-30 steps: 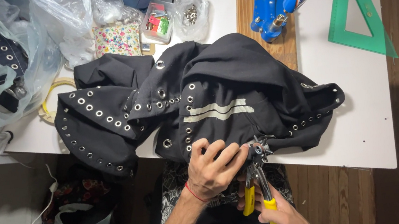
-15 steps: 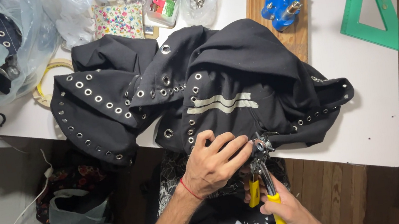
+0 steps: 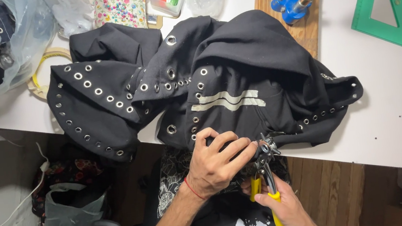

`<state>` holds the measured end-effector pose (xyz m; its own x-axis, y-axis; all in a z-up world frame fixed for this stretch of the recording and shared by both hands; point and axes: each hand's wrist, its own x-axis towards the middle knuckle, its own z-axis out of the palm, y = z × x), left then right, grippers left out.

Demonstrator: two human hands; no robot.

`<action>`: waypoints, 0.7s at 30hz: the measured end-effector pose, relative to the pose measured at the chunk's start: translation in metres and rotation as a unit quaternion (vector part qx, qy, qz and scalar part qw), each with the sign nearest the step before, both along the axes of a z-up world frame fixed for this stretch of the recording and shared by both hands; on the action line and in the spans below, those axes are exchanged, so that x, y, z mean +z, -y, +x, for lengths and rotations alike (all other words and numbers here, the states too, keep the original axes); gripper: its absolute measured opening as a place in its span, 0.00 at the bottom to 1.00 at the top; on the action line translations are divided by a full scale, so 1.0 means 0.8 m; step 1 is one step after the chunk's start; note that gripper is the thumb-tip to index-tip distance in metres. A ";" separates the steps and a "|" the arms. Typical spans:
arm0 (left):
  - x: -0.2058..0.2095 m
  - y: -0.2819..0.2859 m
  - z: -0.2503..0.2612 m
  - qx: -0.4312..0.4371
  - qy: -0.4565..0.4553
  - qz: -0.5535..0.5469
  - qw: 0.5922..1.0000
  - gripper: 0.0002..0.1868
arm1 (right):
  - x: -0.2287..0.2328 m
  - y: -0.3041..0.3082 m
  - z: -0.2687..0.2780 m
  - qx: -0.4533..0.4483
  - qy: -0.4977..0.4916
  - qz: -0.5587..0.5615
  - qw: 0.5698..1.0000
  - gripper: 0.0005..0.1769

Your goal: Using a rotary hole punch tool to create holes in a black garment on a workshop table

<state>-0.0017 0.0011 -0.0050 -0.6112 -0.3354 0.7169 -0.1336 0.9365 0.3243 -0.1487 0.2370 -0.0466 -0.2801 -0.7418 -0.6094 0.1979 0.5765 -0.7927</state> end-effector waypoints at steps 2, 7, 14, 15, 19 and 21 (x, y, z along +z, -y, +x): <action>-0.003 0.000 0.000 0.001 -0.002 0.001 1.000 0.10 | 0.002 0.004 0.001 0.004 -0.019 0.022 1.000 0.22; -0.003 -0.003 0.002 0.001 0.019 0.016 1.000 0.15 | 0.002 0.005 0.003 0.020 -0.038 -0.014 0.999 0.12; -0.007 -0.006 0.001 0.006 0.011 0.024 1.000 0.15 | -0.004 0.002 0.009 0.003 -0.046 -0.014 0.999 0.10; -0.006 -0.006 0.001 0.009 0.009 0.025 1.000 0.14 | -0.003 0.003 0.009 0.005 -0.056 -0.018 0.998 0.08; -0.002 -0.003 -0.001 0.014 -0.002 0.018 1.000 0.12 | -0.018 -0.006 0.010 -0.032 -0.063 0.032 0.997 0.10; -0.004 -0.005 0.000 0.013 0.001 0.021 1.000 0.13 | -0.014 -0.004 0.011 -0.032 -0.062 0.047 0.996 0.10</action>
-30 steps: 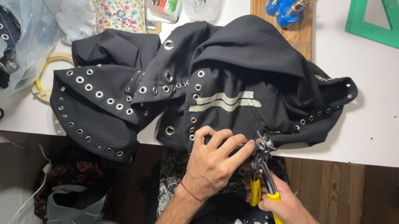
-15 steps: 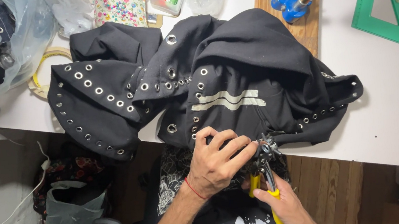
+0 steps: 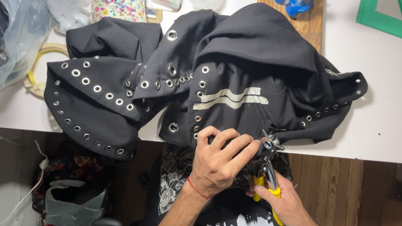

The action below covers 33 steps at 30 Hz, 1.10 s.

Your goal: Using a rotary hole punch tool to create holes in a black garment on a workshop table

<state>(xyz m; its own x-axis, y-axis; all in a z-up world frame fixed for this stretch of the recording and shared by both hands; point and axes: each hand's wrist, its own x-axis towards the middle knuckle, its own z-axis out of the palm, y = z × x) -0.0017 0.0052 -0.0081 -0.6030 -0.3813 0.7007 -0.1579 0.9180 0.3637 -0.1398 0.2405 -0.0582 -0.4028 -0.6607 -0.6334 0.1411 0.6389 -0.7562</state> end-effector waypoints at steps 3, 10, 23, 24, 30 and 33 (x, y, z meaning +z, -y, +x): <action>-0.001 0.001 0.000 -0.001 0.000 0.000 1.000 0.11 | -0.001 0.002 0.000 0.000 -0.008 0.005 1.000 0.09; 0.001 0.001 0.002 -0.001 -0.001 0.002 1.000 0.14 | 0.009 0.013 0.006 0.035 -0.083 -0.050 0.995 0.07; -0.076 -0.131 0.060 -0.056 0.047 0.271 0.960 0.38 | -0.008 0.004 0.001 0.028 -0.058 -0.101 0.993 0.03; -0.083 -0.142 0.056 -0.113 0.188 0.363 0.906 0.37 | -0.002 0.008 0.002 0.029 -0.064 -0.086 0.994 0.07; -0.092 -0.163 0.011 -0.246 0.230 0.678 0.654 0.39 | 0.015 0.022 0.002 0.061 -0.169 -0.016 0.984 0.16; -0.069 -0.173 -0.004 -0.267 0.209 0.677 0.653 0.49 | -0.017 0.004 -0.004 0.063 -0.230 0.031 0.971 0.18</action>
